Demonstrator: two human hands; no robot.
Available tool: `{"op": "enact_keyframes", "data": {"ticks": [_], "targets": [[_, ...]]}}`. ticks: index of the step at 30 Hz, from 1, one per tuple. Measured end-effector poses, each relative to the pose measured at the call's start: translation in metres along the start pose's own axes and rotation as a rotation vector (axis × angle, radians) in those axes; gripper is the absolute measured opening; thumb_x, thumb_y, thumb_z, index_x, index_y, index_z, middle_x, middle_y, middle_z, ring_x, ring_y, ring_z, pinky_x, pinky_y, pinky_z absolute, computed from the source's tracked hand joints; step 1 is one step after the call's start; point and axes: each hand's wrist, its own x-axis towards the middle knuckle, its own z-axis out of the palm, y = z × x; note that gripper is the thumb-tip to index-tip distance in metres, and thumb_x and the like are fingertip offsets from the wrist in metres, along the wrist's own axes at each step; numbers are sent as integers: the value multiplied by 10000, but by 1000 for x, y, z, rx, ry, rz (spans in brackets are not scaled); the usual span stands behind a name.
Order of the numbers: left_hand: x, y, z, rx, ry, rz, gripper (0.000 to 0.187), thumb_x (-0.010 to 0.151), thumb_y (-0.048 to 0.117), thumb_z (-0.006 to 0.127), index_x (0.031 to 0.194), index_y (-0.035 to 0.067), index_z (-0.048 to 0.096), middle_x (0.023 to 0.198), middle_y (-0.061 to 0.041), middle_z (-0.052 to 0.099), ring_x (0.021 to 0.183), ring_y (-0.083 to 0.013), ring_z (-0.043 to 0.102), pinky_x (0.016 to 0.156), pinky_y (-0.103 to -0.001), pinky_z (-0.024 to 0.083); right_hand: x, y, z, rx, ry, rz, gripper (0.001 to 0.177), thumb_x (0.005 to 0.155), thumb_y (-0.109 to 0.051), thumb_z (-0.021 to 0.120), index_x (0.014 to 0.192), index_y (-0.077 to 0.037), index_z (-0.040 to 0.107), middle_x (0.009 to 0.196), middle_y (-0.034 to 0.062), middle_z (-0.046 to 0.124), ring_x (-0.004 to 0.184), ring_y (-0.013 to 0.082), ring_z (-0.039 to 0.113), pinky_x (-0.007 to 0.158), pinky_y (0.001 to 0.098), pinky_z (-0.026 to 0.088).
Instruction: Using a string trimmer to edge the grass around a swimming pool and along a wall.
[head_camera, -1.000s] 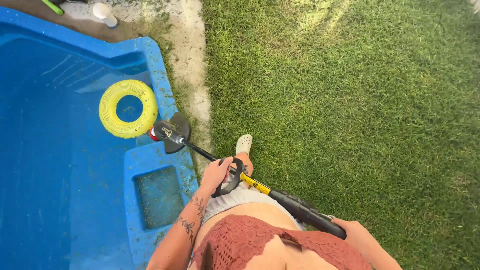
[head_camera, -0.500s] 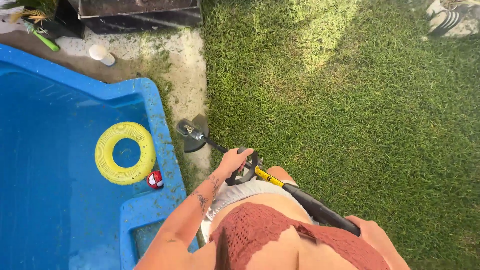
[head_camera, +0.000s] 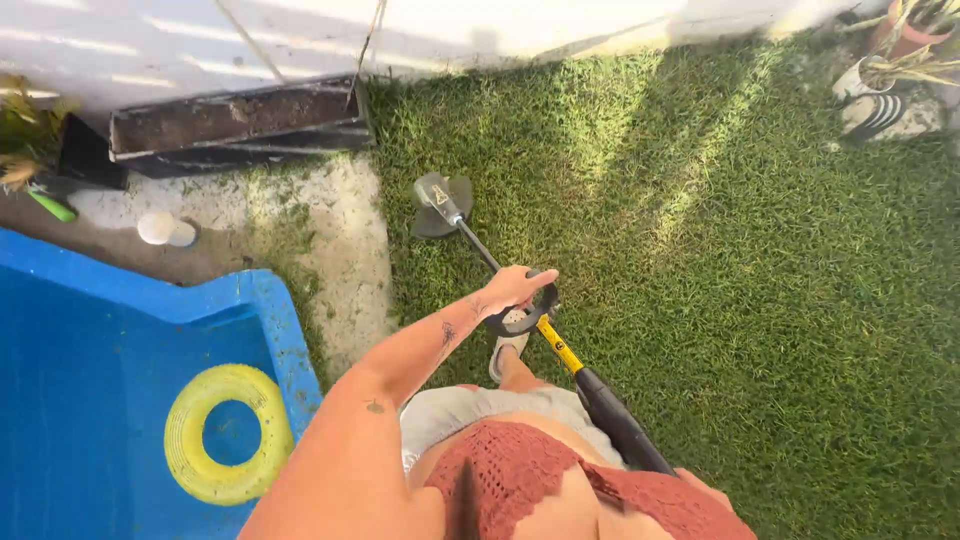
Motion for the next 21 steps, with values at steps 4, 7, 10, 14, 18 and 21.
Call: {"op": "enact_keyframes", "data": {"ticks": [4,7,10,14,18,21], "targets": [[86,62,-66,196,-56,21,651,971,676,483,565,169,443,486,5,482,439,-136,471,624,-275,449,-99,-274,114,-625,85,265,319,800,-433,844,948,-155,791,719,85,672,695,200,580,741,256,436],[154,90,-106,276,-29,69,628,962,650,522,570,171,417,463,22,457,413,-123,442,566,-255,443,-75,-314,153,-793,129,257,440,796,-636,659,1074,-306,743,822,-10,763,758,169,718,722,308,556],[217,118,-130,365,-116,49,974,878,692,488,1572,18,371,707,-28,641,559,-119,553,491,-267,415,-61,-351,191,-888,220,345,494,781,-776,551,999,-367,721,785,-46,754,795,170,748,725,307,558],[285,123,-147,481,-250,186,965,877,675,453,1543,-19,377,625,10,636,597,-128,642,688,-301,568,-63,-397,249,-758,325,377,508,837,-743,572,911,-259,706,709,9,701,681,196,689,645,330,515],[310,133,-173,430,-275,144,559,840,730,483,813,173,506,661,30,538,571,-105,507,524,-259,403,-27,-412,288,-708,355,448,527,850,-710,602,869,-190,683,660,71,638,670,242,660,653,345,502],[326,145,-199,548,-312,168,608,864,738,421,883,153,590,814,7,618,653,-124,581,562,-269,462,-13,-435,321,-565,290,474,528,885,-664,591,920,-154,720,607,58,621,606,201,612,630,321,490]]}}
